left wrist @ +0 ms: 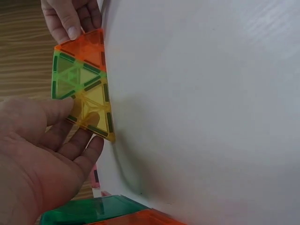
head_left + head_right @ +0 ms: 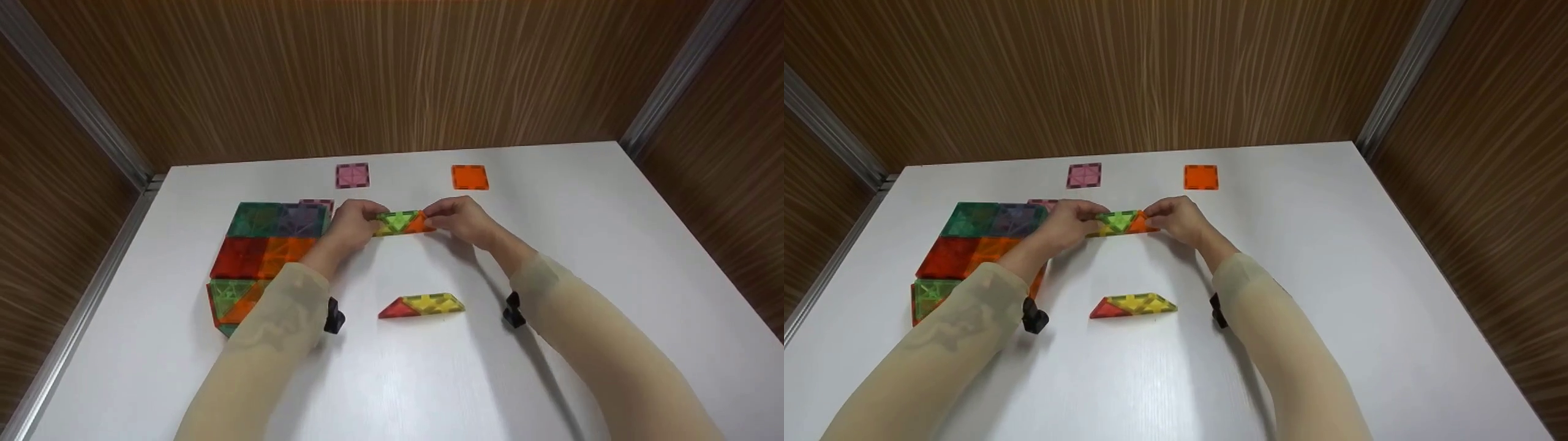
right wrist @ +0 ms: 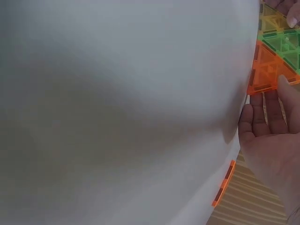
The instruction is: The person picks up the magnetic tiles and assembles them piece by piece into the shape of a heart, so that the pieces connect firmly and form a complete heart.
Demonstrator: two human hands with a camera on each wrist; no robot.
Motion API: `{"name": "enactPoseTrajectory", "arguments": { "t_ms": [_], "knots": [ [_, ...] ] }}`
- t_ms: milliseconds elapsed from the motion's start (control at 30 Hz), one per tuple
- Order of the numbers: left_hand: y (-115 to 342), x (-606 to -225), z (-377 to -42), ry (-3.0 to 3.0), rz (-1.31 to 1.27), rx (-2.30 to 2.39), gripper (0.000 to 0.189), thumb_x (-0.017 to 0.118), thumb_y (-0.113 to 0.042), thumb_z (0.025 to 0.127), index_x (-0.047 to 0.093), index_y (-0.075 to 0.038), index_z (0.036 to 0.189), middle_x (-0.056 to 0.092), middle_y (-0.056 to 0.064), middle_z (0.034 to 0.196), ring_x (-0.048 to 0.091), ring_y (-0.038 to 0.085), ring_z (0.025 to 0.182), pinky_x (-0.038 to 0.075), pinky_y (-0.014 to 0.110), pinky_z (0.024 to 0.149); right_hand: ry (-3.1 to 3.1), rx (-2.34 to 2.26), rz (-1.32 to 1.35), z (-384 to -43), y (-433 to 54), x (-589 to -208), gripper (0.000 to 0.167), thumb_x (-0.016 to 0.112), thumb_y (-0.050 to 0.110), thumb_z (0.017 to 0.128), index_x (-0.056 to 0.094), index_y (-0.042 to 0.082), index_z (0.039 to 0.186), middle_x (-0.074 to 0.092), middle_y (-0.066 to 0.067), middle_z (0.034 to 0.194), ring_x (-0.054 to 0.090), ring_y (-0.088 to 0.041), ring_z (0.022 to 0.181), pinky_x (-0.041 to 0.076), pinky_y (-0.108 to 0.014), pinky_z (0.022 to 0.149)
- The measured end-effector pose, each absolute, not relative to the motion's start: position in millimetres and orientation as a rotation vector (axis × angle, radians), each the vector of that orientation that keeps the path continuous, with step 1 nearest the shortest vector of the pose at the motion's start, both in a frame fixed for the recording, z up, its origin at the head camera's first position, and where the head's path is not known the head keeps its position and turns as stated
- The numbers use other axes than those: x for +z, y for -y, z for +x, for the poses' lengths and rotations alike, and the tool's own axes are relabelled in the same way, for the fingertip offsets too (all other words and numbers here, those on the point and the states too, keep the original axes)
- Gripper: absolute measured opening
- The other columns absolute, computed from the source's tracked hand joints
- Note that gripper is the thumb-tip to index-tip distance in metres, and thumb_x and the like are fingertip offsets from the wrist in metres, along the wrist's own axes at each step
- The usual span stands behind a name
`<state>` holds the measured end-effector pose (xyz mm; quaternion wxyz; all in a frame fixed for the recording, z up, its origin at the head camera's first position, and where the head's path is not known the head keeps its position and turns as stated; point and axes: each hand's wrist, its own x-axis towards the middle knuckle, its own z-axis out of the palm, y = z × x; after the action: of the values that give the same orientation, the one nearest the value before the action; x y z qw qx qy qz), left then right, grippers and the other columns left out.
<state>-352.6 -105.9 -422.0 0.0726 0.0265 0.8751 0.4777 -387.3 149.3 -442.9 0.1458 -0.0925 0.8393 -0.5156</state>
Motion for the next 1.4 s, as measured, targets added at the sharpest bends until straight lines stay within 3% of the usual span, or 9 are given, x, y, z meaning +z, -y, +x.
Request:
{"name": "enactPoseTrajectory", "arguments": {
  "t_ms": [333,567,700,800,967,1100,1200,1400],
  "knots": [
    [94,-427,-304,-2.461,0.202,1.461,0.025,0.067,-0.002,0.103,0.080,-0.013,0.121,0.071,0.003,0.122,0.061,0.022,0.115,0.054,0.036,0.105,-2.366,-1.387,-0.447,-343,-186,-445,0.020,0.075,0.009,0.100,0.079,0.006,0.119,0.078,-0.007,0.113,0.067,-0.020,0.104,0.054,-0.025,0.094],
    [95,-433,-280,-2.448,0.266,1.491,0.023,0.071,-0.002,0.100,0.083,-0.015,0.116,0.074,0.001,0.116,0.063,0.020,0.109,0.058,0.032,0.093,-2.337,-1.346,-0.519,-316,-192,-445,0.018,0.076,0.011,0.099,0.081,0.008,0.116,0.079,-0.005,0.108,0.066,-0.021,0.103,0.053,-0.025,0.088],
    [97,-435,-275,-2.448,0.288,1.497,0.024,0.070,-0.003,0.101,0.083,-0.015,0.117,0.073,0.000,0.118,0.063,0.020,0.111,0.058,0.033,0.097,-2.311,-1.339,-0.562,-314,-196,-443,0.021,0.076,0.012,0.099,0.079,0.009,0.120,0.079,-0.004,0.114,0.066,-0.021,0.109,0.054,-0.025,0.091],
    [97,-436,-272,-2.448,0.293,1.495,0.025,0.070,-0.004,0.102,0.082,-0.017,0.119,0.073,-0.001,0.121,0.063,0.020,0.113,0.056,0.036,0.102,-2.330,-1.360,-0.583,-322,-204,-440,0.028,0.074,0.013,0.101,0.075,0.005,0.128,0.076,-0.009,0.123,0.067,-0.023,0.116,0.055,-0.025,0.097],
    [96,-439,-270,-2.472,0.312,1.502,0.025,0.069,-0.004,0.101,0.082,-0.016,0.120,0.074,-0.001,0.120,0.063,0.020,0.113,0.055,0.037,0.103,-2.548,-1.370,-0.505,-357,-220,-436,0.040,0.069,0.017,0.105,0.065,-0.001,0.140,0.067,-0.019,0.139,0.062,-0.031,0.129,0.050,-0.042,0.111],
    [96,-441,-268,-2.486,0.333,1.506,0.025,0.069,-0.004,0.102,0.082,-0.015,0.120,0.074,-0.001,0.120,0.064,0.019,0.112,0.055,0.037,0.102,-2.716,-1.218,-0.400,-392,-227,-436,0.055,0.063,0.022,0.108,0.048,0.002,0.157,0.048,-0.021,0.160,0.042,-0.037,0.150,0.036,-0.054,0.122],
    [95,-441,-268,-2.485,0.350,1.509,0.025,0.069,-0.005,0.102,0.082,-0.016,0.121,0.074,-0.001,0.120,0.064,0.019,0.113,0.056,0.037,0.102,-2.734,-1.088,-0.309,-411,-229,-436,0.066,0.059,0.023,0.110,0.031,0.007,0.167,0.030,-0.021,0.171,0.026,-0.038,0.158,0.025,-0.055,0.126],
    [98,-440,-270,-2.484,0.355,1.514,0.025,0.070,-0.005,0.102,0.082,-0.016,0.120,0.075,-0.002,0.119,0.064,0.018,0.111,0.056,0.036,0.101,-2.665,-0.886,-0.226,-433,-225,-435,0.074,0.054,0.026,0.112,0.014,0.010,0.171,0.011,-0.021,0.175,0.009,-0.040,0.161,0.011,-0.057,0.129]
  ]
}}
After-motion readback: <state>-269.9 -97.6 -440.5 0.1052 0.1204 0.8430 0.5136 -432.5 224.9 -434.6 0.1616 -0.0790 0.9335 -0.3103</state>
